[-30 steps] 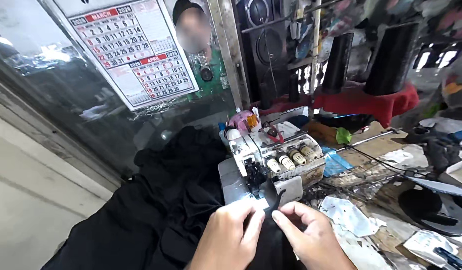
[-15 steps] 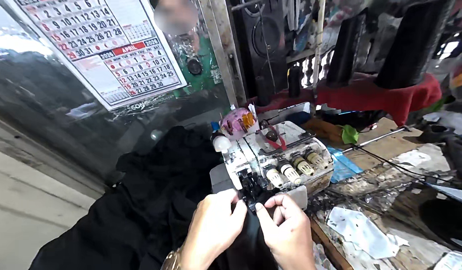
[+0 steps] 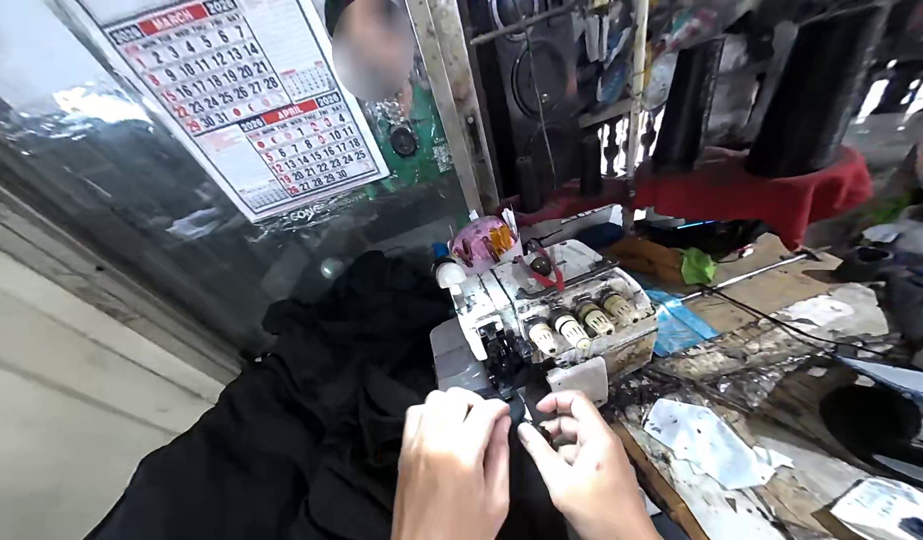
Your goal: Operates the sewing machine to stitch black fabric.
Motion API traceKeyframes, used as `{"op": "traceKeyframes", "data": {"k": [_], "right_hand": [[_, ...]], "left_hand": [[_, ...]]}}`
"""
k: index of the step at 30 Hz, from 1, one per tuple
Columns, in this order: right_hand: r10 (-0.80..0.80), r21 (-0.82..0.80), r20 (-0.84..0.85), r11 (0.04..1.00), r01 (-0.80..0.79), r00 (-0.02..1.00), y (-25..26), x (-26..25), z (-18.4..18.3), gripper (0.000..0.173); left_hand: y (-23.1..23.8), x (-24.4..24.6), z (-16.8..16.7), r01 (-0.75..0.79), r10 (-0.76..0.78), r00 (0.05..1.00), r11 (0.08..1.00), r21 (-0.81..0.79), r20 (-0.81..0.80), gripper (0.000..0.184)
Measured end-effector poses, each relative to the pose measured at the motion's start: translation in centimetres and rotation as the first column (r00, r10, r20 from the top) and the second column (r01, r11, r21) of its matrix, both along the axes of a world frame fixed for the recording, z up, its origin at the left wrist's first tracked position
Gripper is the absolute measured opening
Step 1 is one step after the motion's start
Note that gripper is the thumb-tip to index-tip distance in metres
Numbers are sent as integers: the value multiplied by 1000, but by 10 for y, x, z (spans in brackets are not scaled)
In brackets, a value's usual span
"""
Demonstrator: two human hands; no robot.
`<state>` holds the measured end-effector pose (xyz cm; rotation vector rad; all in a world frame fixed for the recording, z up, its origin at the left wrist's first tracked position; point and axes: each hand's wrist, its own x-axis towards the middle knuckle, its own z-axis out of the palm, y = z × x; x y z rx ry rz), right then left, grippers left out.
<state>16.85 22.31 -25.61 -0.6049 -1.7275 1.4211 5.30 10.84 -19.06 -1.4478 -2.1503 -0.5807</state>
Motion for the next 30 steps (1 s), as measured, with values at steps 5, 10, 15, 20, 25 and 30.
{"op": "traceKeyframes", "data": {"k": [5,10,15,20,25,30], "right_hand": [[92,77,6,993,-92,996,8,15,5,22],[23,379,70,924,-48,997,11,15,-4,23],[-105,495,124,868,30,987,8,17,-2,26],[-131,582,145,813,23,981,6,18,-2,33],[-171,575,196,817,28,965,-1,24,-1,33],[-202,581,203,813,48,958,-3,17,0,33]], "left_hand": [[2,-6,-27,24,-30,995,997,71,92,21],[7,-12,-28,22,-23,998,999,26,58,25],[2,-13,-32,9,-11,998,999,49,57,25],[7,-11,-25,22,-22,999,1000,-4,35,24],[2,-7,-27,24,-24,999,1000,5,42,24],[5,-16,-31,40,-43,997,997,61,58,21]]}}
